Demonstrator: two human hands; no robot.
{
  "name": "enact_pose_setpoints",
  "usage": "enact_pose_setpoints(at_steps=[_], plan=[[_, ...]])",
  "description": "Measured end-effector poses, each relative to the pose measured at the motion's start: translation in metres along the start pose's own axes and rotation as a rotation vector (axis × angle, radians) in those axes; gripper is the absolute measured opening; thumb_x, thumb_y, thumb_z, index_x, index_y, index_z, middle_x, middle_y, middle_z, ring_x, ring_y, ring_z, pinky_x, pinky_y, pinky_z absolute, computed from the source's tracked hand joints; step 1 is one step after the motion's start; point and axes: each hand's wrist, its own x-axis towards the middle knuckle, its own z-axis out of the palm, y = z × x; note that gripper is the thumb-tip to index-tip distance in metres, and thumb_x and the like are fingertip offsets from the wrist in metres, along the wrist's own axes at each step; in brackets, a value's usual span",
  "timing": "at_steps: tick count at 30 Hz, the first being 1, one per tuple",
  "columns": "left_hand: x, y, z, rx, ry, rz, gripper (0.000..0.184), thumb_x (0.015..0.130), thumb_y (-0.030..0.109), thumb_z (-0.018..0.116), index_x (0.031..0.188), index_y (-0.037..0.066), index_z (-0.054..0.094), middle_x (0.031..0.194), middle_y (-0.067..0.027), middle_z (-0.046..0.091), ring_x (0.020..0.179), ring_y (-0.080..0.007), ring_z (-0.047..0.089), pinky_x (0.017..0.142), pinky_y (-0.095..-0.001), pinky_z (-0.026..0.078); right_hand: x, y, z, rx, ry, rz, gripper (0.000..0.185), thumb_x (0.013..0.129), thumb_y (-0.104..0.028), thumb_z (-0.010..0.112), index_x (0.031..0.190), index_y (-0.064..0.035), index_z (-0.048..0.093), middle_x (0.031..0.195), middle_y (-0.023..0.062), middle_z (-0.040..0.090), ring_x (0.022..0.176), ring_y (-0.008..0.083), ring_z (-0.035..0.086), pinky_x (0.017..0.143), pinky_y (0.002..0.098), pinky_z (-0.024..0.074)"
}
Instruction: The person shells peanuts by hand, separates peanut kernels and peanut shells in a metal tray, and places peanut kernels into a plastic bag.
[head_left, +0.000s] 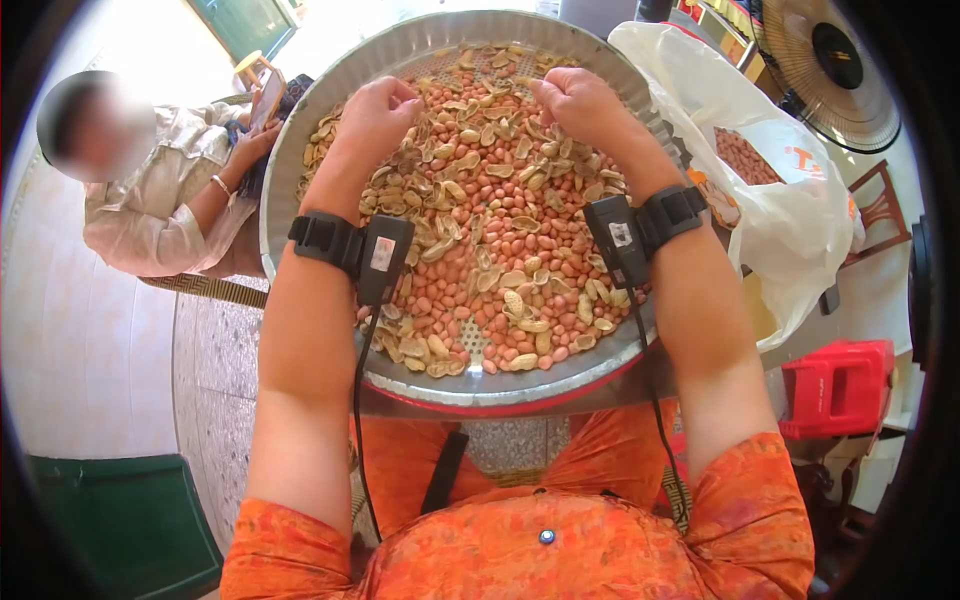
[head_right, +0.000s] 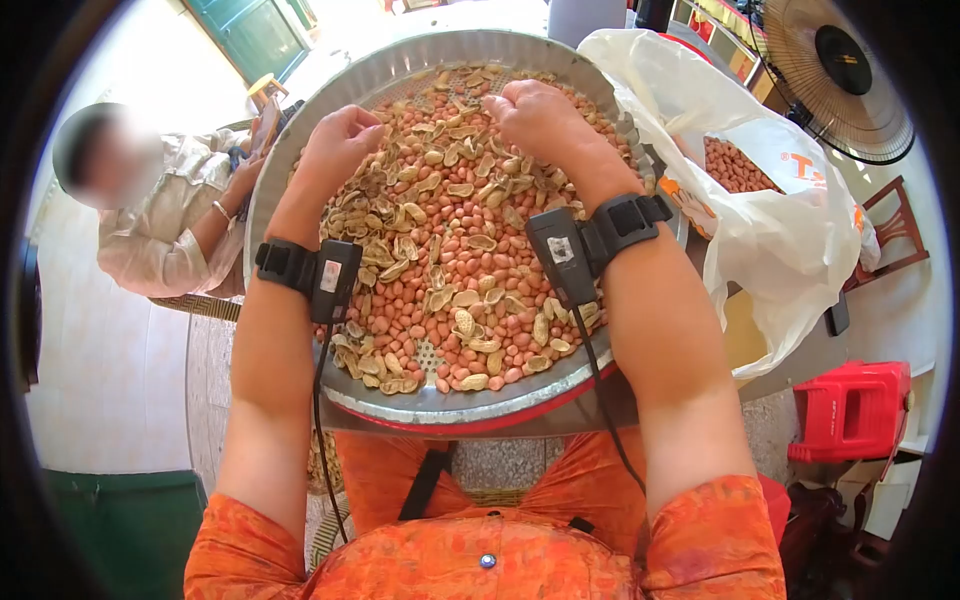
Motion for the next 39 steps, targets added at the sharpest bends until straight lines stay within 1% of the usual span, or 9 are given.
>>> enact_pose_setpoints(at_steps=[5, 11, 16, 19, 22, 28, 35, 37, 39], plan=[[-0.008, 0.007, -0.001, -0.074, -0.076, -0.036, 0.017, 0.073, 0.015, 0.059, 0.084, 0.002, 0.058, 0.066, -0.0023, 0.054, 0.059, -0.0098, 0.049, 0.054, -0.0245, 0.040, -0.006, -0.002, 0.003, 0.076, 0.043, -0.118, 0.017, 0.082, -0.016, 0.051, 0.083, -0.0003, 0.058, 0.076, 0.0066, 0.061, 0.066, 0.0128, 0.056, 0.062, 0.0280, 0.0446], [-0.005, 0.007, 0.001, -0.014, -0.230, 0.014, 0.016, 0.068, 0.006, 0.056, 0.083, 0.003, 0.058, 0.064, 0.0005, 0.050, 0.058, -0.0076, 0.046, 0.053, -0.0226, 0.038, -0.006, -0.011, 0.001, 0.509, -0.229, 0.016, 0.012, 0.085, -0.008, 0.049, 0.093, -0.0016, 0.055, 0.087, 0.0051, 0.061, 0.072, 0.0089, 0.055, 0.066, 0.0215, 0.0461], [-0.007, 0.011, 0.004, -0.192, -0.199, -0.036, 0.016, 0.077, 0.016, 0.060, 0.081, 0.001, 0.056, 0.058, 0.0021, 0.047, 0.047, -0.0050, 0.043, 0.041, -0.0205, 0.033, -0.010, -0.017, -0.002, 0.597, -0.276, 0.077, 0.014, 0.088, -0.010, 0.045, 0.099, -0.0022, 0.051, 0.091, 0.0063, 0.061, 0.074, 0.0085, 0.057, 0.065, 0.0208, 0.0464], [-0.009, 0.018, -0.001, -0.292, -0.205, -0.175, 0.029, 0.077, 0.026, 0.061, 0.084, -0.002, 0.058, 0.067, -0.0051, 0.056, 0.058, -0.0120, 0.051, 0.052, -0.0278, 0.042, -0.013, -0.019, -0.001, 0.684, -0.329, 0.065, 0.014, 0.089, -0.010, 0.044, 0.098, -0.0027, 0.051, 0.092, 0.0064, 0.061, 0.074, 0.0080, 0.056, 0.064, 0.0206, 0.0462], [-0.010, 0.022, 0.000, -0.358, -0.118, -0.156, 0.029, 0.080, 0.027, 0.059, 0.087, -0.002, 0.057, 0.065, -0.0026, 0.053, 0.053, -0.0084, 0.047, 0.047, -0.0248, 0.038, -0.012, -0.019, -0.003, 0.755, -0.359, 0.043, 0.016, 0.087, -0.010, 0.045, 0.100, -0.0011, 0.051, 0.091, 0.0079, 0.062, 0.072, 0.0106, 0.057, 0.066, 0.0228, 0.0477], [-0.011, 0.029, -0.006, -0.568, -0.281, -0.241, 0.028, 0.080, 0.024, 0.060, 0.091, -0.001, 0.054, 0.063, -0.0008, 0.051, 0.050, -0.0059, 0.044, 0.041, -0.0206, 0.033, -0.013, -0.022, -0.004, 0.734, -0.334, 0.036, 0.015, 0.085, -0.009, 0.047, 0.096, -0.0024, 0.054, 0.087, 0.0069, 0.062, 0.066, 0.0089, 0.055, 0.060, 0.0222, 0.0470], [-0.004, 0.008, 0.004, -0.531, -0.147, -0.099, 0.028, 0.076, 0.011, 0.061, 0.100, 0.002, 0.051, 0.069, -0.0009, 0.050, 0.050, -0.0045, 0.044, 0.040, -0.0181, 0.034, -0.010, -0.012, 0.003, 0.505, -0.299, -0.062, 0.020, 0.079, -0.006, 0.049, 0.096, -0.0066, 0.060, 0.077, 0.0033, 0.061, 0.063, 0.0076, 0.052, 0.057, 0.0226, 0.0434], [-0.001, 0.000, 0.001, -0.107, -0.083, -0.030, 0.042, 0.075, 0.017, 0.060, 0.114, 0.009, 0.048, 0.086, -0.0073, 0.058, 0.080, -0.0193, 0.057, 0.067, -0.0317, 0.046, -0.012, -0.018, -0.002, 0.287, -0.149, 0.028, 0.027, 0.078, -0.011, 0.051, 0.105, -0.0075, 0.057, 0.087, 0.0085, 0.061, 0.073, 0.0150, 0.056, 0.065, 0.0285, 0.0451], [-0.006, 0.007, -0.003, 0.168, -0.032, -0.178, 0.043, 0.076, 0.020, 0.059, 0.117, 0.013, 0.046, 0.101, -0.0088, 0.053, 0.095, -0.0230, 0.050, 0.078, -0.0382, 0.041, -0.012, -0.013, -0.001, 0.169, -0.030, -0.018, 0.031, 0.077, -0.018, 0.053, 0.107, -0.0076, 0.056, 0.094, 0.0121, 0.060, 0.084, 0.0201, 0.056, 0.074, 0.0317, 0.0437]])
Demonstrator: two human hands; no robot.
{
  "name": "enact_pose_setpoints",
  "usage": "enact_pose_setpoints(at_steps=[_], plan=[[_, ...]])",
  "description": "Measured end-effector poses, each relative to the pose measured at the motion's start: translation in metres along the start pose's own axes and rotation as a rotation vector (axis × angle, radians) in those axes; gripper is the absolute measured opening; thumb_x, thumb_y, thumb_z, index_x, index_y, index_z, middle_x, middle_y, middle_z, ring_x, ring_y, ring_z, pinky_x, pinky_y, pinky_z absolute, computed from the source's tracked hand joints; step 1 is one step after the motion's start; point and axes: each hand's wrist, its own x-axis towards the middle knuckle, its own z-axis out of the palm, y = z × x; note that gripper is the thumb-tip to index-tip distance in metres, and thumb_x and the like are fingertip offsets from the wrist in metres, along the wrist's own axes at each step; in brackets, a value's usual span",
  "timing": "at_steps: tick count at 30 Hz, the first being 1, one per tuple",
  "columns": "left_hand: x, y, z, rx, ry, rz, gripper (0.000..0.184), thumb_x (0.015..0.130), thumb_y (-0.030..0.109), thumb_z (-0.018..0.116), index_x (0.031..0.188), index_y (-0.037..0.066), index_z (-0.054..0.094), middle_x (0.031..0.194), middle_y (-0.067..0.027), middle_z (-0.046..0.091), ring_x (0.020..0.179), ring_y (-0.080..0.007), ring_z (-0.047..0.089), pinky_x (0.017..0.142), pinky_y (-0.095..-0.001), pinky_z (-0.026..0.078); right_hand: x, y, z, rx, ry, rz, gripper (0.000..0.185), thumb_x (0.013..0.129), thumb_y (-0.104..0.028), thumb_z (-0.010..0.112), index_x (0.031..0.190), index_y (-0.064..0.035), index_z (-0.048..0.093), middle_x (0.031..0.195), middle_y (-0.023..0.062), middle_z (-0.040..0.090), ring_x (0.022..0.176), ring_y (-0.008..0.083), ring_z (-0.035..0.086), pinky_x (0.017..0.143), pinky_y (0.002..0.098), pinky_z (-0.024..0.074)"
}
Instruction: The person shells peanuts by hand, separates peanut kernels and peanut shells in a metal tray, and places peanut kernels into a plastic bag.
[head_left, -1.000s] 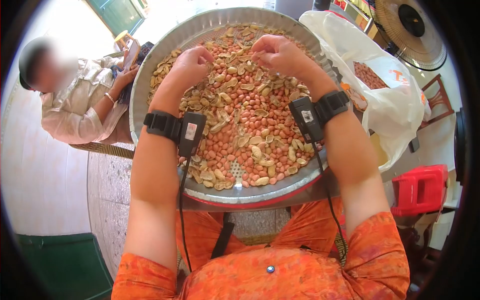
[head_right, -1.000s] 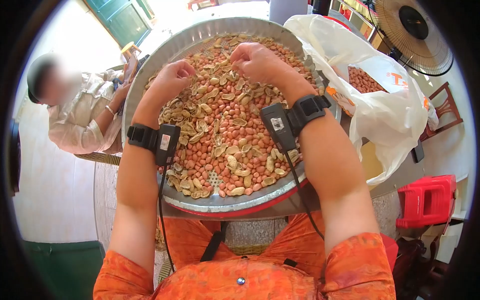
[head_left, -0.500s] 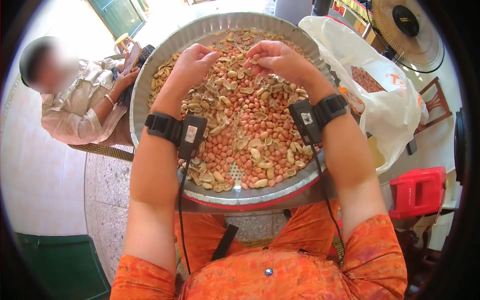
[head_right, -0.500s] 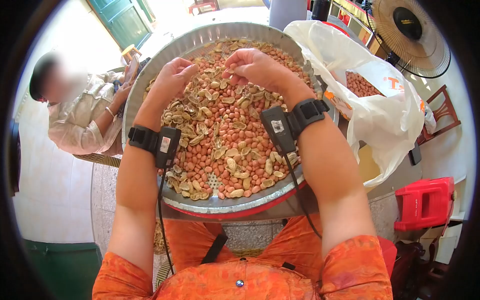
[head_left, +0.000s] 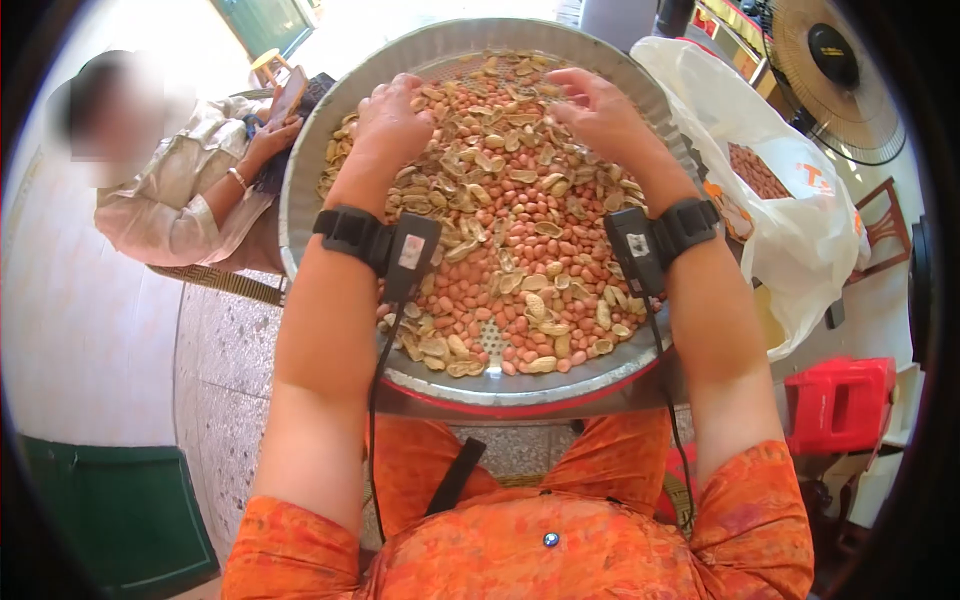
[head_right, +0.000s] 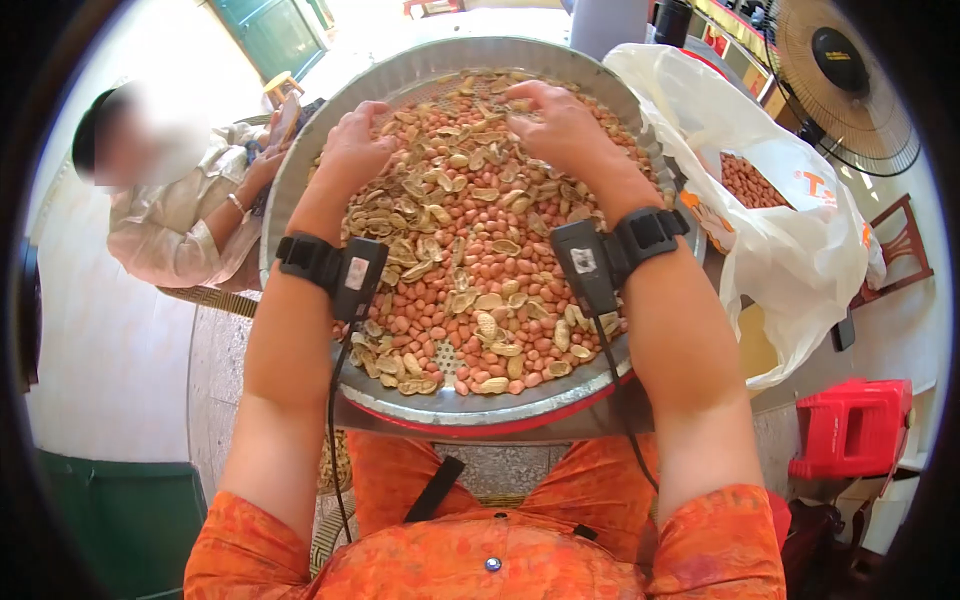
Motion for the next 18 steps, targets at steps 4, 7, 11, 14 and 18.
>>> enact_pose_setpoints(at_steps=[4, 7, 11, 14, 18], plan=[[-0.003, -0.017, -0.008, 0.291, -0.005, -0.418, 0.048, 0.079, 0.031, 0.054, 0.122, 0.017, 0.041, 0.127, -0.0100, 0.036, 0.121, -0.0277, 0.031, 0.093, -0.0513, 0.029, 0.006, 0.013, -0.005, -0.439, -0.002, 0.143, 0.051, 0.073, -0.036, 0.057, 0.115, -0.0085, 0.051, 0.117, 0.0198, 0.049, 0.113, 0.0308, 0.043, 0.095, 0.0382, 0.0333], [-0.005, -0.019, -0.013, 0.293, -0.071, -0.478, 0.050, 0.081, 0.036, 0.050, 0.125, 0.015, 0.039, 0.129, -0.0099, 0.034, 0.121, -0.0284, 0.030, 0.093, -0.0514, 0.029, 0.000, -0.002, -0.015, -0.519, -0.134, 0.294, 0.062, 0.071, -0.043, 0.059, 0.120, -0.0077, 0.047, 0.121, 0.0191, 0.046, 0.117, 0.0303, 0.040, 0.099, 0.0371, 0.0302], [0.007, -0.031, 0.006, 0.170, -0.160, -0.307, 0.048, 0.079, 0.036, 0.051, 0.118, 0.007, 0.047, 0.119, -0.0154, 0.046, 0.113, -0.0302, 0.042, 0.093, -0.0391, 0.035, -0.007, -0.007, -0.018, -0.457, -0.209, 0.374, 0.069, 0.069, -0.043, 0.062, 0.122, -0.0021, 0.043, 0.125, 0.0198, 0.042, 0.116, 0.0294, 0.041, 0.095, 0.0348, 0.0341], [-0.008, 0.003, 0.018, -0.058, -0.169, 0.138, 0.044, 0.078, 0.029, 0.055, 0.111, 0.001, 0.053, 0.108, -0.0193, 0.055, 0.101, -0.0295, 0.052, 0.088, -0.0350, 0.040, -0.008, -0.012, -0.019, -0.423, -0.244, 0.360, 0.070, 0.069, -0.043, 0.063, 0.121, -0.0010, 0.043, 0.124, 0.0206, 0.042, 0.116, 0.0295, 0.041, 0.095, 0.0346, 0.0342], [-0.031, 0.047, 0.007, -0.299, -0.415, 0.540, 0.038, 0.079, 0.024, 0.055, 0.111, 0.004, 0.054, 0.100, -0.0155, 0.059, 0.093, -0.0263, 0.055, 0.083, -0.0338, 0.043, -0.006, -0.002, -0.014, -0.378, -0.238, 0.334, 0.067, 0.068, -0.042, 0.061, 0.121, -0.0046, 0.045, 0.124, 0.0176, 0.044, 0.116, 0.0271, 0.041, 0.097, 0.0357, 0.0332]])
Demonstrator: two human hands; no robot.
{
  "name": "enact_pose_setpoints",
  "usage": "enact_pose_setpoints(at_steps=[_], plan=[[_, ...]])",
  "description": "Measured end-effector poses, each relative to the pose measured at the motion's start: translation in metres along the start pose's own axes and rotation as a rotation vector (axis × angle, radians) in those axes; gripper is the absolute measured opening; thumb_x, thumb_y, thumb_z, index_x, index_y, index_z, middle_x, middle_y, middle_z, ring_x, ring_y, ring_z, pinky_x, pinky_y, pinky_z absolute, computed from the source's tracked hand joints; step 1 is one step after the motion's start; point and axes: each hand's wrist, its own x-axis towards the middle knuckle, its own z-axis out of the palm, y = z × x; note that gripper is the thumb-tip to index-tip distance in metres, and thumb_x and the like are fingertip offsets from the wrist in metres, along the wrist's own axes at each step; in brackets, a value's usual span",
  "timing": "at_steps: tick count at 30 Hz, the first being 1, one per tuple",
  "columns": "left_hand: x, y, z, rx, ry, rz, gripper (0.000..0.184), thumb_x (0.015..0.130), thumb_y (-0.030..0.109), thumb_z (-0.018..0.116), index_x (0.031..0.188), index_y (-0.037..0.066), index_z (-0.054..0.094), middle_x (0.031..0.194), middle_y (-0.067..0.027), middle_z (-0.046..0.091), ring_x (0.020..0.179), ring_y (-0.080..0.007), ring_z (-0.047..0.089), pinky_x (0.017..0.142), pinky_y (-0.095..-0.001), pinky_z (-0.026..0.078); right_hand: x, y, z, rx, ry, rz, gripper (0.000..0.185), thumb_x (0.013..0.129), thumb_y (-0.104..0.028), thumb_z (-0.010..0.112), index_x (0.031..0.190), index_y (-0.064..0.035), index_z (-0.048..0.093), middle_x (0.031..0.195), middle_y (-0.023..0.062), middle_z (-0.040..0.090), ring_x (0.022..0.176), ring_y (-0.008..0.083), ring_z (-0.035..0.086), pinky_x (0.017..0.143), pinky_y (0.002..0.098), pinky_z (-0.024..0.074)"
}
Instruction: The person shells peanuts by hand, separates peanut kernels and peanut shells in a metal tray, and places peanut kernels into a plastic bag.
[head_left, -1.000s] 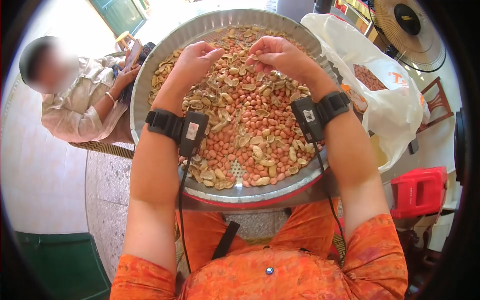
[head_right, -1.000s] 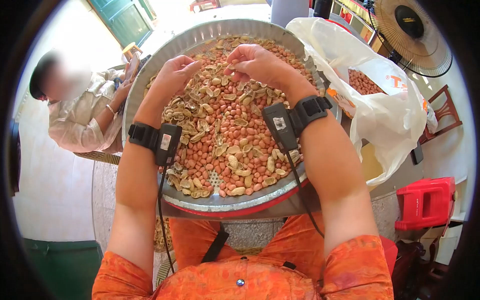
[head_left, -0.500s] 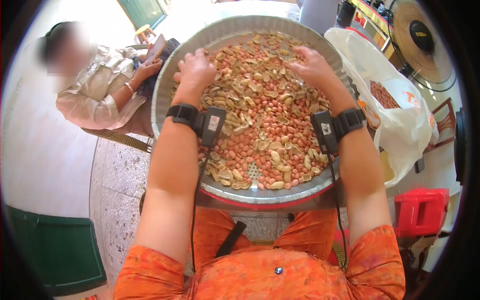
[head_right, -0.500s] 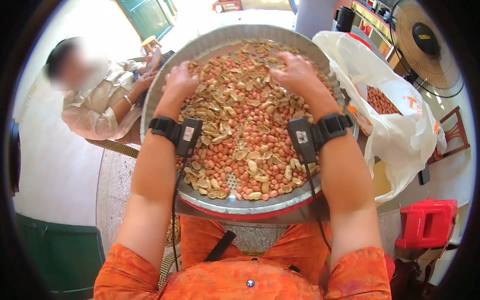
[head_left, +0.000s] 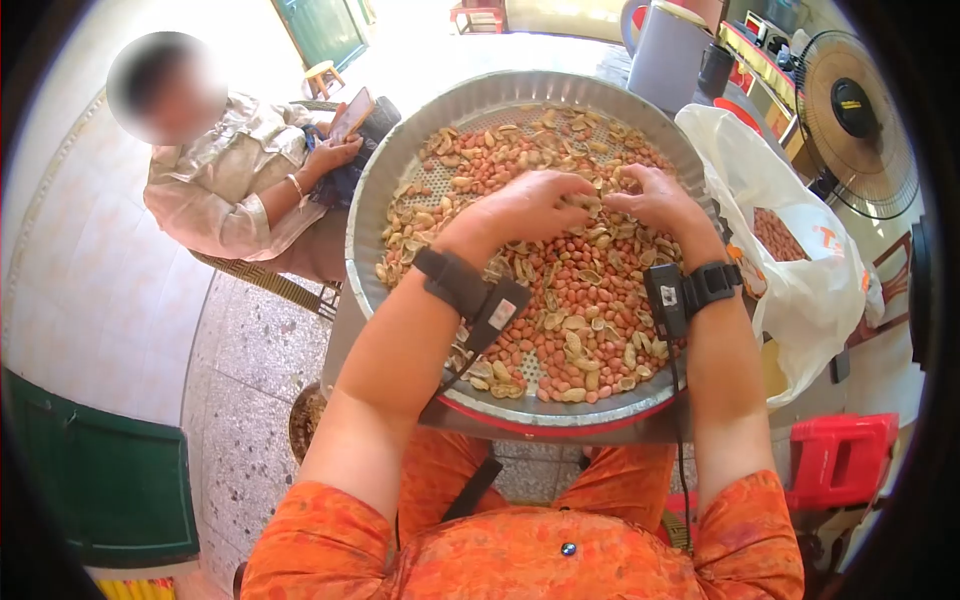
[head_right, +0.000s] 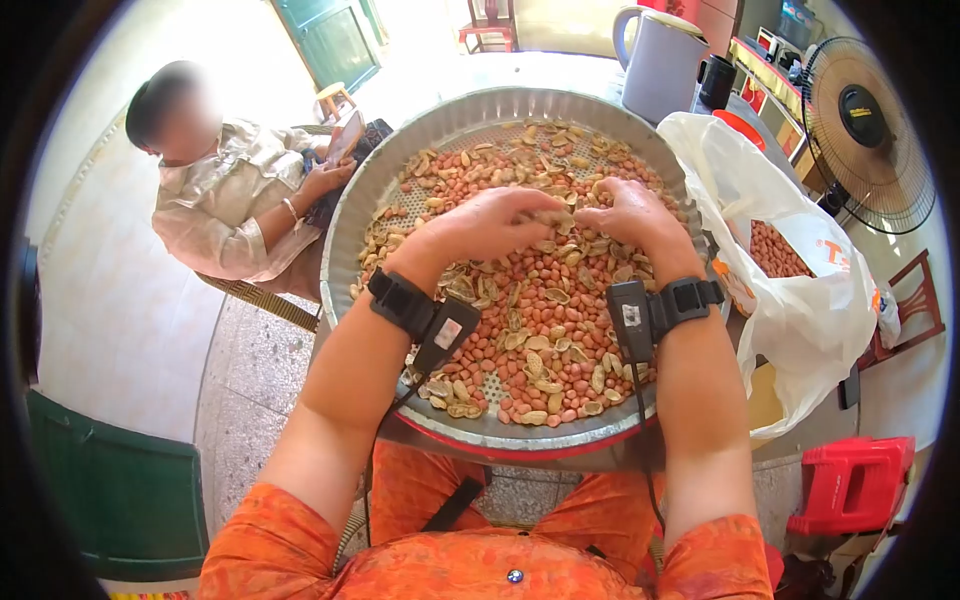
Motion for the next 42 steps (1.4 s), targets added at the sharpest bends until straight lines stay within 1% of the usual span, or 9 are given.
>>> enact_pose_setpoints(at_steps=[4, 8, 13, 16, 19, 24, 28, 30, 42], plan=[[-0.003, -0.005, -0.018, -0.221, 0.137, -0.193, 0.034, 0.078, 0.021, 0.056, 0.107, 0.004, 0.056, 0.091, -0.0127, 0.062, 0.087, -0.0256, 0.058, 0.080, -0.0335, 0.044, 0.002, -0.001, 0.001, 0.074, -0.073, -0.054, 0.064, 0.069, -0.039, 0.062, 0.120, -0.0037, 0.046, 0.123, 0.0174, 0.045, 0.115, 0.0266, 0.042, 0.096, 0.0342, 0.0342], [-0.014, -0.081, -0.043, 0.448, 0.499, -0.609, 0.029, 0.078, 0.021, 0.054, 0.101, 0.005, 0.059, 0.094, -0.0139, 0.062, 0.092, -0.0253, 0.058, 0.080, -0.0338, 0.045, 0.000, -0.005, 0.003, 0.060, -0.117, -0.172, 0.068, 0.066, -0.039, 0.065, 0.122, -0.0059, 0.045, 0.124, 0.0178, 0.043, 0.115, 0.0274, 0.042, 0.094, 0.0348, 0.0356], [-0.025, -0.090, -0.046, 0.321, 0.197, -0.933, 0.036, 0.078, 0.023, 0.051, 0.110, 0.008, 0.053, 0.105, -0.0152, 0.056, 0.097, -0.0291, 0.056, 0.078, -0.0388, 0.047, -0.018, -0.031, 0.009, 0.045, -0.182, -0.396, 0.076, 0.060, -0.033, 0.075, 0.125, -0.0136, 0.041, 0.124, 0.0174, 0.038, 0.116, 0.0303, 0.036, 0.095, 0.0345, 0.0339], [-0.016, -0.040, -0.033, 0.056, 0.090, -0.782, 0.036, 0.079, 0.033, 0.054, 0.102, 0.005, 0.053, 0.086, -0.0107, 0.058, 0.064, -0.0179, 0.058, 0.048, -0.0316, 0.048, -0.022, -0.042, 0.019, 0.041, -0.237, -0.520, 0.084, 0.055, -0.036, 0.075, 0.128, -0.0195, 0.037, 0.126, 0.0182, 0.033, 0.116, 0.0327, 0.037, 0.095, 0.0363, 0.0354], [-0.011, -0.014, -0.027, -0.191, -0.037, -0.592, 0.034, 0.081, 0.032, 0.052, 0.103, 0.006, 0.052, 0.081, -0.0054, 0.055, 0.061, -0.0134, 0.055, 0.043, -0.0266, 0.046, -0.034, -0.060, 0.032, -0.022, -0.205, -0.535, 0.088, 0.054, -0.037, 0.076, 0.129, -0.0161, 0.034, 0.124, 0.0190, 0.033, 0.116, 0.0343, 0.036, 0.094, 0.0360, 0.0354], [-0.009, -0.022, -0.030, -0.312, -0.106, -0.454, 0.021, 0.083, 0.018, 0.048, 0.101, 0.008, 0.053, 0.075, -0.0016, 0.054, 0.060, -0.0080, 0.052, 0.044, -0.0208, 0.043, -0.036, -0.074, 0.037, -0.124, -0.183, -0.479, 0.066, 0.064, -0.027, 0.069, 0.122, -0.0137, 0.040, 0.114, 0.0180, 0.042, 0.103, 0.0349, 0.047, 0.087, 0.0379, 0.0399], [-0.010, -0.061, -0.037, -0.185, 0.193, -0.462, 0.015, 0.076, 0.005, 0.053, 0.089, 0.007, 0.060, 0.068, -0.0005, 0.055, 0.062, -0.0091, 0.053, 0.049, -0.0220, 0.042, -0.013, -0.045, 0.034, -0.096, 0.042, -0.390, 0.025, 0.073, -0.018, 0.059, 0.095, -0.0079, 0.053, 0.095, 0.0153, 0.052, 0.092, 0.0316, 0.052, 0.079, 0.0389, 0.0423], [-0.013, -0.068, -0.039, 0.229, 0.383, -0.464, 0.019, 0.071, 0.001, 0.052, 0.087, 0.006, 0.061, 0.070, -0.0028, 0.056, 0.064, -0.0125, 0.054, 0.056, -0.0251, 0.043, -0.004, -0.027, 0.027, -0.074, 0.147, -0.319, 0.023, 0.074, -0.019, 0.059, 0.093, -0.0078, 0.054, 0.092, 0.0150, 0.052, 0.092, 0.0316, 0.051, 0.080, 0.0378, 0.0416], [-0.002, -0.054, -0.003, 0.258, 0.240, -0.043, 0.022, 0.072, 0.005, 0.049, 0.091, 0.009, 0.061, 0.083, -0.0107, 0.060, 0.081, -0.0254, 0.057, 0.073, -0.0334, 0.046, 0.004, -0.011, 0.019, 0.092, 0.385, -0.341, 0.027, 0.075, -0.007, 0.050, 0.102, -0.0056, 0.055, 0.104, 0.0175, 0.051, 0.098, 0.0306, 0.050, 0.084, 0.0353, 0.0401]])
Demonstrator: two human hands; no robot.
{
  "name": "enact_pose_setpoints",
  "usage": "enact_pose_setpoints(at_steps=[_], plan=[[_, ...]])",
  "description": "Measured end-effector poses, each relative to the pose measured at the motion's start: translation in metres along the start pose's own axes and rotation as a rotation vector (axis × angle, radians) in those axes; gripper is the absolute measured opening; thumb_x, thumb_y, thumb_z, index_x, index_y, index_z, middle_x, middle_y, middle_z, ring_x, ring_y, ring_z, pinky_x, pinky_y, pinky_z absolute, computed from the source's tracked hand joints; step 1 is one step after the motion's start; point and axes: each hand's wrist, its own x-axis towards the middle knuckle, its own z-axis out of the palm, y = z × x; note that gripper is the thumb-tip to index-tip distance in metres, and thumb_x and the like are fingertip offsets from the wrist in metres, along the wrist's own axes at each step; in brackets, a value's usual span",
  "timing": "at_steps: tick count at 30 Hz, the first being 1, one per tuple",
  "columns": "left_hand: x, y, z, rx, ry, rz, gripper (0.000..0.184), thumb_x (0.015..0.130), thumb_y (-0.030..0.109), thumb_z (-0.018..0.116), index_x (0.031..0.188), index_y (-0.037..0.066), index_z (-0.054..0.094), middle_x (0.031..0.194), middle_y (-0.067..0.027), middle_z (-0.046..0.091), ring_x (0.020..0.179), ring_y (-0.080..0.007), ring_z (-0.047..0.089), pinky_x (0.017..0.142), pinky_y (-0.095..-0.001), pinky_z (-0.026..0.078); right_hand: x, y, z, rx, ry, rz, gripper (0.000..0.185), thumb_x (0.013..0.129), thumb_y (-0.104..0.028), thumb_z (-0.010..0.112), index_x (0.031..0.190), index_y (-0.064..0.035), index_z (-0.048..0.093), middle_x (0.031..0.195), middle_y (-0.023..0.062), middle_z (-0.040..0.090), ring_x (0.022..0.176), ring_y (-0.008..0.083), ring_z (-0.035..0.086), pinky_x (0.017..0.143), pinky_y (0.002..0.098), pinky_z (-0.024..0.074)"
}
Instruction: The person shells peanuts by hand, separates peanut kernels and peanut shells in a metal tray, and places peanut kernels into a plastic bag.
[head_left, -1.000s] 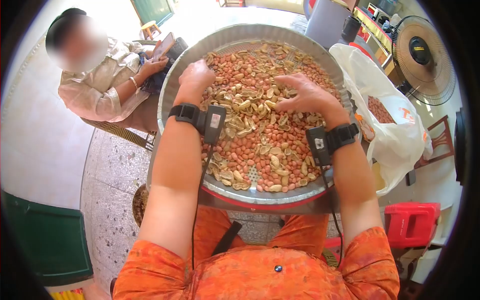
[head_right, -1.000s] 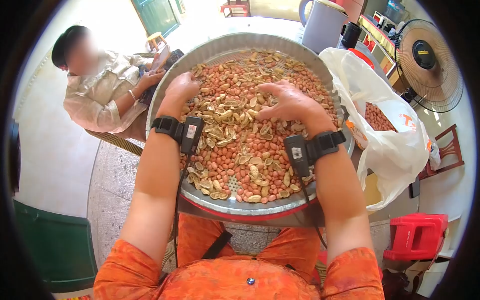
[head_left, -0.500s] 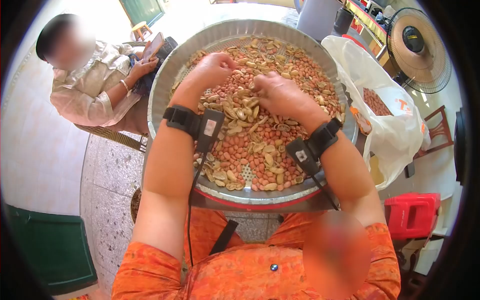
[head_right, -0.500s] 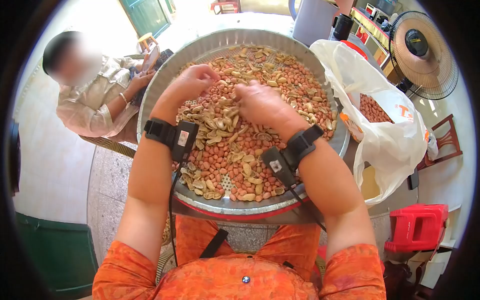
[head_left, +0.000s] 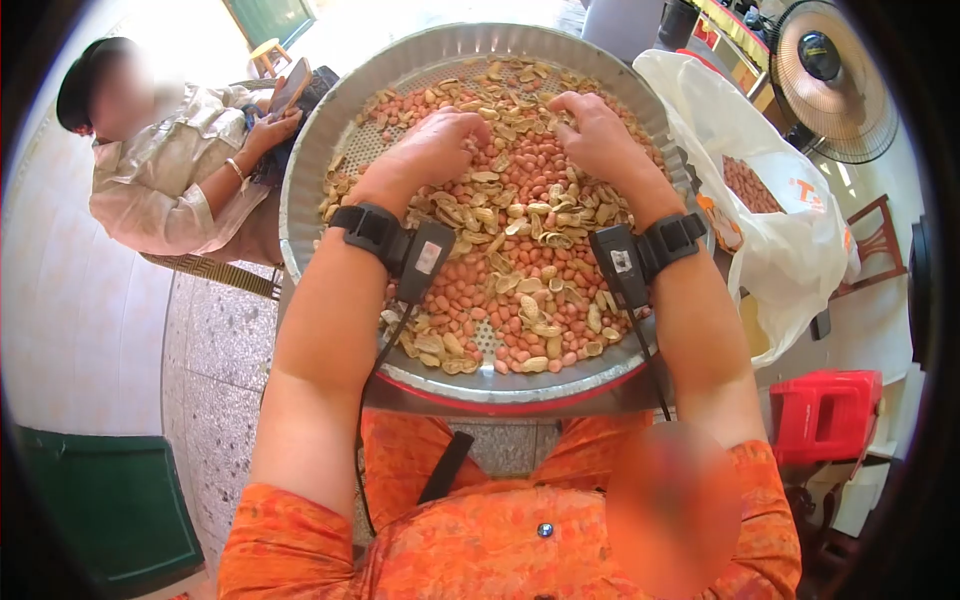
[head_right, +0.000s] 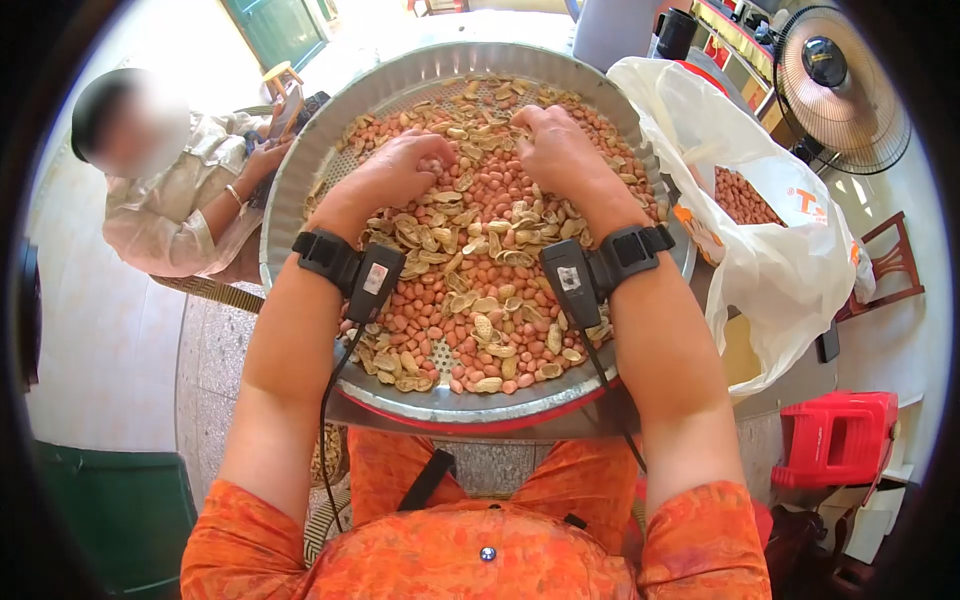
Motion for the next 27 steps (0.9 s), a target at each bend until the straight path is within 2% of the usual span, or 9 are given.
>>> enact_pose_setpoints(at_steps=[2, 6, 12, 16, 18, 20, 22, 24, 27], plan=[[0.003, 0.006, -0.010, -0.015, -0.186, -0.267, 0.018, 0.072, 0.008, 0.053, 0.089, 0.008, 0.061, 0.077, -0.0100, 0.060, 0.078, -0.0246, 0.059, 0.070, -0.0334, 0.047, 0.001, -0.008, -0.007, 0.081, -0.122, 0.075, 0.024, 0.077, -0.012, 0.052, 0.100, -0.0053, 0.056, 0.097, 0.0168, 0.055, 0.091, 0.0294, 0.054, 0.079, 0.0352, 0.0425], [0.001, -0.009, -0.023, -0.090, -0.011, -0.364, 0.015, 0.071, 0.008, 0.054, 0.084, 0.005, 0.061, 0.068, -0.0047, 0.057, 0.066, -0.0139, 0.056, 0.058, -0.0272, 0.045, 0.003, -0.001, -0.003, 0.098, -0.177, 0.077, 0.022, 0.078, -0.016, 0.055, 0.097, -0.0049, 0.058, 0.089, 0.0155, 0.058, 0.085, 0.0283, 0.056, 0.077, 0.0352, 0.0435], [0.004, -0.004, -0.024, -0.173, 0.095, -0.390, 0.022, 0.070, 0.001, 0.050, 0.086, 0.006, 0.063, 0.077, -0.0100, 0.061, 0.071, -0.0192, 0.059, 0.061, -0.0304, 0.046, 0.001, -0.007, 0.006, -0.134, 0.070, -0.259, 0.019, 0.074, -0.016, 0.058, 0.090, -0.0069, 0.061, 0.087, 0.0123, 0.059, 0.085, 0.0284, 0.055, 0.076, 0.0362, 0.0434], [0.006, 0.015, -0.012, -0.348, -0.028, -0.275, 0.019, 0.070, -0.001, 0.052, 0.087, 0.002, 0.061, 0.069, -0.0055, 0.059, 0.064, -0.0110, 0.055, 0.059, -0.0256, 0.046, -0.006, -0.031, 0.005, 0.094, -0.275, -0.301, 0.014, 0.070, -0.015, 0.061, 0.079, -0.0052, 0.061, 0.083, 0.0107, 0.060, 0.085, 0.0268, 0.055, 0.076, 0.0347, 0.0439], [0.007, 0.015, -0.006, -0.292, -0.073, -0.235, 0.019, 0.068, 0.000, 0.053, 0.085, 0.002, 0.063, 0.073, -0.0088, 0.061, 0.070, -0.0142, 0.059, 0.064, -0.0278, 0.047, -0.009, -0.034, 0.005, 0.239, -0.605, -0.096, 0.013, 0.070, -0.014, 0.060, 0.079, -0.0041, 0.061, 0.079, 0.0108, 0.059, 0.084, 0.0249, 0.055, 0.075, 0.0343, 0.0442], [0.005, 0.012, -0.003, 0.004, -0.221, -0.332, 0.017, 0.068, 0.002, 0.055, 0.082, 0.002, 0.065, 0.077, -0.0120, 0.063, 0.072, -0.0203, 0.061, 0.066, -0.0307, 0.048, -0.006, -0.028, 0.002, 0.114, -0.559, -0.046, 0.014, 0.070, -0.012, 0.058, 0.082, -0.0034, 0.060, 0.082, 0.0119, 0.059, 0.086, 0.0259, 0.055, 0.076, 0.0345, 0.0440], [0.001, -0.003, -0.010, 0.028, -0.212, -0.408, 0.014, 0.067, 0.003, 0.056, 0.078, 0.002, 0.065, 0.080, -0.0136, 0.063, 0.075, -0.0242, 0.061, 0.069, -0.0326, 0.048, -0.001, -0.016, -0.007, -0.132, -0.458, 0.054, 0.018, 0.071, -0.007, 0.055, 0.088, -0.0020, 0.059, 0.090, 0.0139, 0.058, 0.089, 0.0279, 0.055, 0.077, 0.0350, 0.0436], [-0.001, -0.017, -0.017, 0.229, -0.112, -0.509, 0.016, 0.066, 0.002, 0.058, 0.080, 0.002, 0.065, 0.081, -0.0142, 0.063, 0.077, -0.0251, 0.061, 0.069, -0.0334, 0.048, 0.000, 0.004, -0.002, -0.178, -0.373, 0.072, 0.024, 0.071, -0.006, 0.054, 0.094, -0.0022, 0.057, 0.095, 0.0151, 0.057, 0.093, 0.0295, 0.053, 0.080, 0.0345, 0.0428], [-0.001, -0.014, -0.022, 0.149, -0.001, -0.469, 0.015, 0.066, 0.005, 0.060, 0.081, 0.002, 0.064, 0.080, -0.0142, 0.063, 0.078, -0.0251, 0.061, 0.069, -0.0336, 0.048, 0.003, 0.008, -0.004, -0.198, -0.100, 0.028, 0.028, 0.071, -0.013, 0.057, 0.098, -0.0055, 0.059, 0.097, 0.0146, 0.059, 0.093, 0.0281, 0.056, 0.081, 0.0353, 0.0442]])
